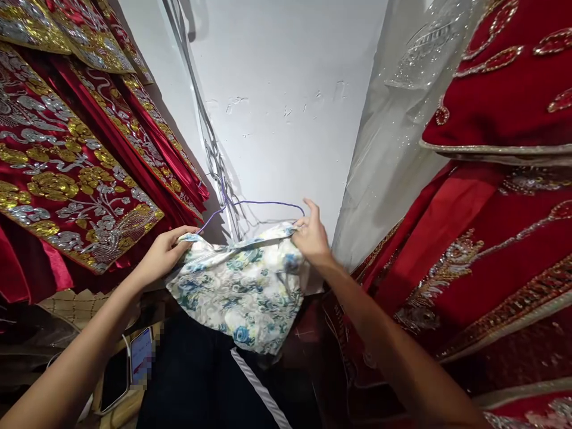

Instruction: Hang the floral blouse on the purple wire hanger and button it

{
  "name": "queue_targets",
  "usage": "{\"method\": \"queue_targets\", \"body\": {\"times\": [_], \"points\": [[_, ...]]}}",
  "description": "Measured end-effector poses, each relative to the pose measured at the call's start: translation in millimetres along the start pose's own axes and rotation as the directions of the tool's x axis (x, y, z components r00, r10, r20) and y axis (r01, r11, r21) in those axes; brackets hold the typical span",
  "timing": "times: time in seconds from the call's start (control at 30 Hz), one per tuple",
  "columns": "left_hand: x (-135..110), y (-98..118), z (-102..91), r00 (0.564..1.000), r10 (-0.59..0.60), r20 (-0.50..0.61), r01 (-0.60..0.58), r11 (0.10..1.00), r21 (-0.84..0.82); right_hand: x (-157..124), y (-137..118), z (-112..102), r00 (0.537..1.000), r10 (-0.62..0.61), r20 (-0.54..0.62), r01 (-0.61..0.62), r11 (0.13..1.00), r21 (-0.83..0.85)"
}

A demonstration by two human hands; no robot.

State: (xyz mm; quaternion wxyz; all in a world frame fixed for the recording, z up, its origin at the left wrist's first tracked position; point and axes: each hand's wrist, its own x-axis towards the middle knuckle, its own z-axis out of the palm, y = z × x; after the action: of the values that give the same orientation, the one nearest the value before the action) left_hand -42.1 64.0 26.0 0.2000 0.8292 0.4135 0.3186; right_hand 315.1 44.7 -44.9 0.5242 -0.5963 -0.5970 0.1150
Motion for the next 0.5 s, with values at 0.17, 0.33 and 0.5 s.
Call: {"method": "queue_targets", "body": {"times": [0.17, 0.33, 0.5], "points": [[4.1, -9.4, -13.3, 0.999, -0.007, 0.048, 0.004, 0.998, 0.058, 44.9, 11.1, -30.8, 0.983, -0.02, 0.183, 0.062, 0.973, -0.224], [-7.8, -47.5, -18.9, 0.97, -0.132, -0.205, 0.161, 0.978, 0.133, 45.6, -6.2, -53.7, 0.898, 0.037, 0.438, -0.044, 0.999, 0.005], [-27.4, -82.0, -9.2, 0.932, -0.274, -0.237, 0.286, 0.958, 0.016, 28.3, -27.2, -30.8, 0.887, 0.102, 0.45, -0.314, 0.848, 0.427]]}}
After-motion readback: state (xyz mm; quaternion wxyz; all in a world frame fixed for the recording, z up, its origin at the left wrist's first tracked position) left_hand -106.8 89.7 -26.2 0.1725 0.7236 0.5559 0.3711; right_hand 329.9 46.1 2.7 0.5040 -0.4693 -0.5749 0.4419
